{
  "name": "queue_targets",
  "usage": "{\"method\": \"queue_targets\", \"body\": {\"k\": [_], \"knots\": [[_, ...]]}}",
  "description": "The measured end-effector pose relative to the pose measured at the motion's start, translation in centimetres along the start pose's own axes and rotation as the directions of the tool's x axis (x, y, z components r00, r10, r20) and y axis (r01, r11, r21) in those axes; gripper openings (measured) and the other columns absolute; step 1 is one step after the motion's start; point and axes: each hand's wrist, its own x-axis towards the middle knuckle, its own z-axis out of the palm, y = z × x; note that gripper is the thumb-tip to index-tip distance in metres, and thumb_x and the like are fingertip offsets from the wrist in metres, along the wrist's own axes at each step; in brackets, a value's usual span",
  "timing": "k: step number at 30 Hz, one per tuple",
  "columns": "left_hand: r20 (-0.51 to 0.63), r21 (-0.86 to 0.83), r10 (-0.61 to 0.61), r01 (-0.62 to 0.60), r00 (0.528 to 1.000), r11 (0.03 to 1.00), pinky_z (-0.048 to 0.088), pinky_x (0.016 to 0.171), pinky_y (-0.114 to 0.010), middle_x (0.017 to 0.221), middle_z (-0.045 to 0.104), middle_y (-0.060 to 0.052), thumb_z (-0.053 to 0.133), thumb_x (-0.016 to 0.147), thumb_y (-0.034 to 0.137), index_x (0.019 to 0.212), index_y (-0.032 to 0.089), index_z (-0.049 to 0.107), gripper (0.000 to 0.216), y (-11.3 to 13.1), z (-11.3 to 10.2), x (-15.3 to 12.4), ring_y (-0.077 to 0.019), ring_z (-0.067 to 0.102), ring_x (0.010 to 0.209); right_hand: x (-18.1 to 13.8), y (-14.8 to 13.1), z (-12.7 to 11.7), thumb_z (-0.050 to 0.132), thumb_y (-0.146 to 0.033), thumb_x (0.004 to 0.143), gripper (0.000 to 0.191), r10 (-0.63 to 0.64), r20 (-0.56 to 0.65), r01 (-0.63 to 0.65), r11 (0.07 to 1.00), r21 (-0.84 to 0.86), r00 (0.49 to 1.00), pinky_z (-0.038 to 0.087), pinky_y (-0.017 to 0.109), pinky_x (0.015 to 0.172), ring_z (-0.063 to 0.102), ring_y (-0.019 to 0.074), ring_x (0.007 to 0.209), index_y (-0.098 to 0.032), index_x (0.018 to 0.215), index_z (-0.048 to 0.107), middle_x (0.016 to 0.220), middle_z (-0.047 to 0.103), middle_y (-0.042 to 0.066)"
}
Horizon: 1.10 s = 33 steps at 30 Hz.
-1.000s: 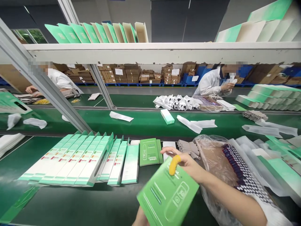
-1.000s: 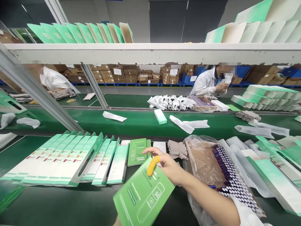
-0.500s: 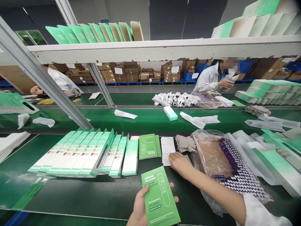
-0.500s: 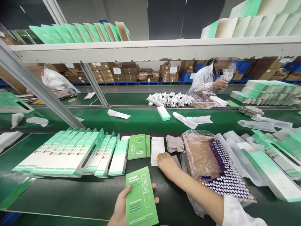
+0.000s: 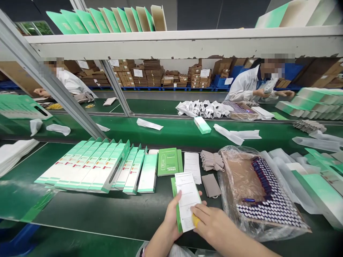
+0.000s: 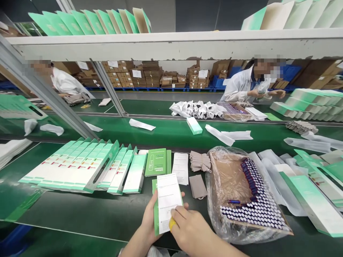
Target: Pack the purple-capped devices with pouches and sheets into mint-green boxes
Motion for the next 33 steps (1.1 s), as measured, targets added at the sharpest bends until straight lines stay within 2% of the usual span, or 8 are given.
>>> {"method": "queue_targets", "body": {"k": [3,6,8,11,18,25,29,33], "knots": [[-0.102,0.119,-0.043,0.055,0.994,0.991,0.048,0.089,-0.036,0.101,0.076,-0.018,0.059,0.083,0.036,0.113,0.001,0.068,0.047,-0.4,-0.3,0.9,-0.0296,0.071,0.095,-0.2,0.9,0.0,0.075,-0.032,0.081,0.017,0.057,0.156,-0.079,0.988,0.136,0.986,0.058,0.04,0.082,0.07,0.0258,0.09,-0.018,0.089,0.07,0.102,0.075,0.008],[-0.155,0.174,-0.068,0.095,0.986,0.98,0.049,0.076,-0.034,0.09,0.077,-0.016,0.061,0.073,0.023,0.109,0.002,0.069,0.043,-0.8,-0.5,1.1,-0.0271,0.072,0.077,0.6,4.1,-1.1,0.064,-0.026,0.09,0.026,0.199,0.111,-0.213,0.967,0.137,0.974,0.051,0.045,0.098,0.064,0.0268,0.111,-0.018,0.115,0.066,0.121,0.069,0.01],[-0.055,0.214,-0.141,0.15,0.988,0.965,0.05,0.073,-0.038,0.092,0.076,-0.019,0.06,0.069,0.026,0.11,0.0,0.068,0.05,-0.9,-0.3,1.1,-0.0304,0.072,0.077,1.4,6.2,-1.6,0.06,-0.021,0.091,0.039,0.331,0.02,-0.332,0.941,0.069,0.943,0.045,0.052,0.104,0.054,0.0318,0.124,-0.014,0.129,0.058,0.134,0.06,0.015],[0.136,0.297,-0.283,0.233,0.949,0.926,0.05,0.077,-0.04,0.098,0.074,-0.022,0.059,0.067,0.034,0.114,-0.004,0.066,0.06,-0.5,-0.2,1.4,-0.0321,0.071,0.084,2.5,8.0,-1.6,0.06,-0.021,0.09,0.046,0.385,0.146,-0.403,0.905,0.132,0.911,0.044,0.052,0.105,0.052,0.032,0.126,-0.015,0.135,0.054,0.134,0.059,0.015],[0.171,0.401,-0.522,0.424,0.836,0.812,0.047,0.081,-0.035,0.103,0.074,-0.017,0.056,0.077,0.044,0.115,0.001,0.068,0.058,1.7,-0.1,2.2,-0.0273,0.07,0.087,2.3,8.6,-1.7,0.055,-0.025,0.094,0.042,0.347,0.395,-0.489,0.798,0.351,0.85,0.049,0.043,0.097,0.058,0.0282,0.117,-0.018,0.135,0.053,0.127,0.064,0.012],[-0.062,0.327,-0.175,0.185,0.983,0.927,0.053,0.077,-0.036,0.1,0.076,-0.014,0.067,0.075,0.014,0.112,0.009,0.065,0.038,2.1,0.2,2.6,-0.027,0.074,0.084,1.5,10.3,-1.6,0.05,-0.031,0.099,0.025,0.379,0.36,-0.499,0.795,0.346,0.853,0.052,0.036,0.091,0.064,0.0245,0.107,-0.018,0.113,0.065,0.114,0.069,0.01],[-0.214,0.367,-0.018,0.097,0.977,0.925,0.055,0.066,-0.03,0.093,0.077,-0.011,0.068,0.075,0.01,0.109,0.01,0.063,0.034,2.8,-1.1,2.0,-0.0229,0.074,0.077,0.0,12.2,-0.4,0.036,-0.019,0.102,0.031,0.485,0.287,-0.532,0.84,0.109,0.826,0.053,0.035,0.09,0.066,0.0217,0.103,-0.015,0.116,0.064,0.111,0.07,0.011],[-0.38,0.368,0.104,0.047,0.919,0.929,0.056,0.067,-0.034,0.095,0.077,-0.014,0.073,0.073,0.013,0.111,0.011,0.059,0.04,3.8,-1.7,1.1,-0.0266,0.074,0.079,-1.7,13.4,1.4,0.064,-0.01,0.085,0.037,0.472,0.327,-0.491,0.871,-0.029,0.818,0.043,0.052,0.103,0.055,0.0353,0.121,-0.008,0.122,0.062,0.126,0.062,0.02]]}}
